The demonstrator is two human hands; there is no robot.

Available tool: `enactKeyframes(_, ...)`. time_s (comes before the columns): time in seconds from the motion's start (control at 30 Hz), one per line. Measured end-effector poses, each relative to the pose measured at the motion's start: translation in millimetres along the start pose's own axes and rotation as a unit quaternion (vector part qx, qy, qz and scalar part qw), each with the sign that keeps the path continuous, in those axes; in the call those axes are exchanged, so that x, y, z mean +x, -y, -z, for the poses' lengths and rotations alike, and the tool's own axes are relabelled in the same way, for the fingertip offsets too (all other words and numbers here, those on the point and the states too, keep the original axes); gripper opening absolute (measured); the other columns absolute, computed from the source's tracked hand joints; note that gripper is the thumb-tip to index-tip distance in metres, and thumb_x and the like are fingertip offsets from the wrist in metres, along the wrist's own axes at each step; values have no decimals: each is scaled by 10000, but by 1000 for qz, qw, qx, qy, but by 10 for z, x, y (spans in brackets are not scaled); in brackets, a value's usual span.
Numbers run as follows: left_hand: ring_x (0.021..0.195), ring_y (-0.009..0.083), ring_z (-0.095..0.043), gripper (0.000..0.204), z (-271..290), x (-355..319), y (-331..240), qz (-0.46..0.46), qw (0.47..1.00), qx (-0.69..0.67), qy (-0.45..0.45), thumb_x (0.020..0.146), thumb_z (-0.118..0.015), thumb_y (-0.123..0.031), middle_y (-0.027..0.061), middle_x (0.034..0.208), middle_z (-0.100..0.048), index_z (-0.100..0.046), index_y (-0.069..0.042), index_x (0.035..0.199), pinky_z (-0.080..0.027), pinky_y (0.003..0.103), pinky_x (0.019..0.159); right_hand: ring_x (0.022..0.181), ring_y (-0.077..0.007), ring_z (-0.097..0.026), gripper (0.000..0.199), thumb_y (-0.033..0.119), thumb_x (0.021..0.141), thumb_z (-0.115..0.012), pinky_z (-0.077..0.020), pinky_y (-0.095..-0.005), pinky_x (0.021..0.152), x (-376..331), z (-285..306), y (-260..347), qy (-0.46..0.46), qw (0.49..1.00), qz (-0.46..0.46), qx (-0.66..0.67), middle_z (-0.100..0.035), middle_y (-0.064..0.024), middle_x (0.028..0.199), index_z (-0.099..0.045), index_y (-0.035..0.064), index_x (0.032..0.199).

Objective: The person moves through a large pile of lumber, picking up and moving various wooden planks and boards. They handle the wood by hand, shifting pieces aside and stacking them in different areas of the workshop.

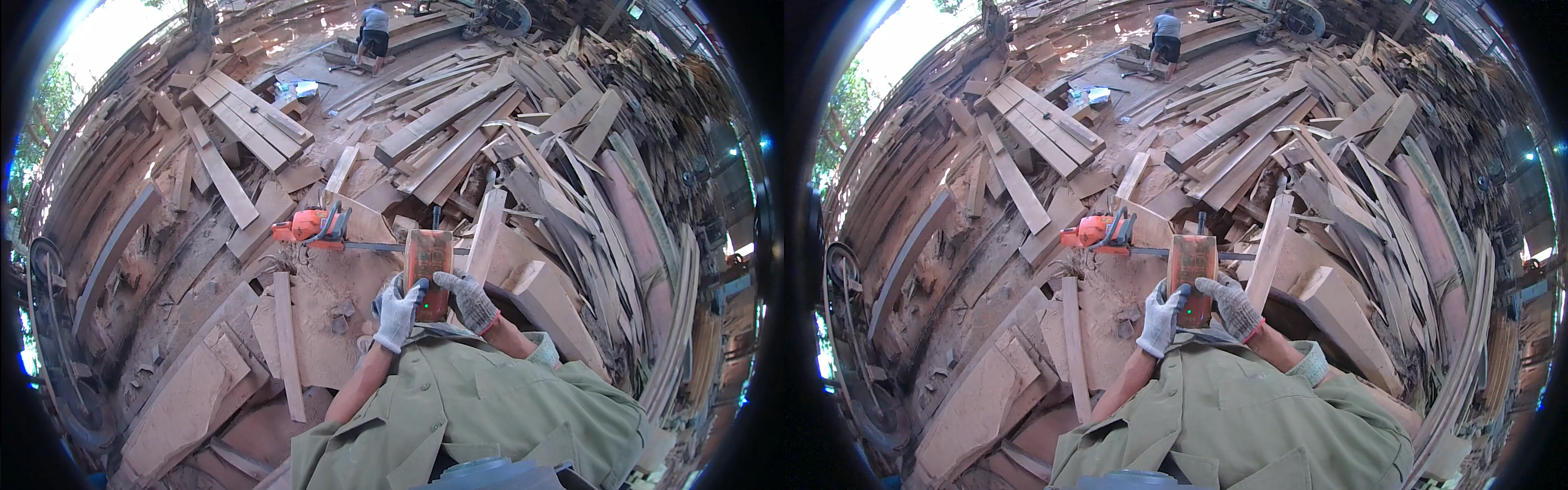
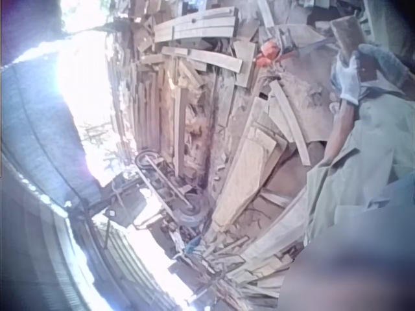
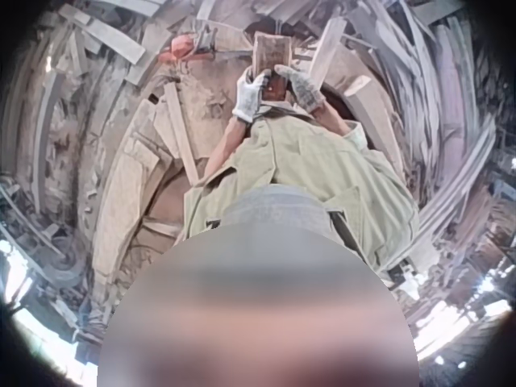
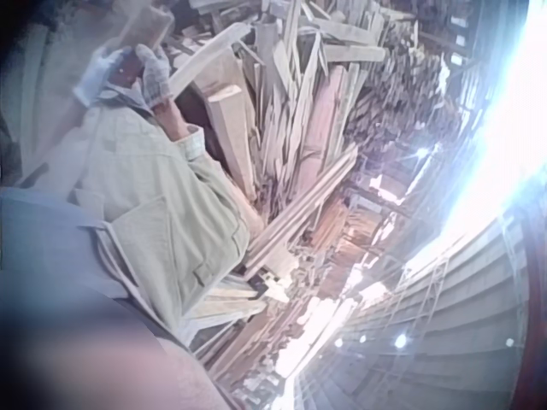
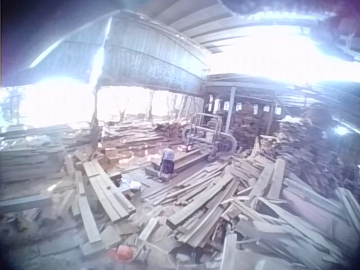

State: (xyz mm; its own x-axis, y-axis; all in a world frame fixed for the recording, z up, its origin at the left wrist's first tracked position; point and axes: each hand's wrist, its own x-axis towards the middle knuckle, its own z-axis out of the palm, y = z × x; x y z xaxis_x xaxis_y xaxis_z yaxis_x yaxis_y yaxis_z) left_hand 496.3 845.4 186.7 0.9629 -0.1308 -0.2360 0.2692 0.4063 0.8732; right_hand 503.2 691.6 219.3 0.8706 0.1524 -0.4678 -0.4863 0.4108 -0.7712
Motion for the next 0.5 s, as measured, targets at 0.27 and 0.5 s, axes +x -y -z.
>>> enactKeyframes(0.27, 678, 27, -511, 238, 8, -9, -6, -7, 999, -26, -21, 870, -686, -150, -8, 835, -622, -605, -17, 1050, -426, 178, 585, 903, -163, -634, 314, 140, 886, -630, -516, -298, 811, 14, -34, -7, 22, 1000, 7, 2, -658, -67, 1037, -594, 20, 1174)
enactKeyframes(0.5, 649, 31, -503, 209, 76, -24, -7, -7, 999, -13, -36, 867, -688, -141, -7, 811, -623, -606, -23, 1020, -425, 188, 573, 900, -152, -629, 318, 155, 884, -636, -505, -287, 812, 60, -48, -66, 14, 999, 2, -29, -662, -60, 1021, -599, 23, 1172)
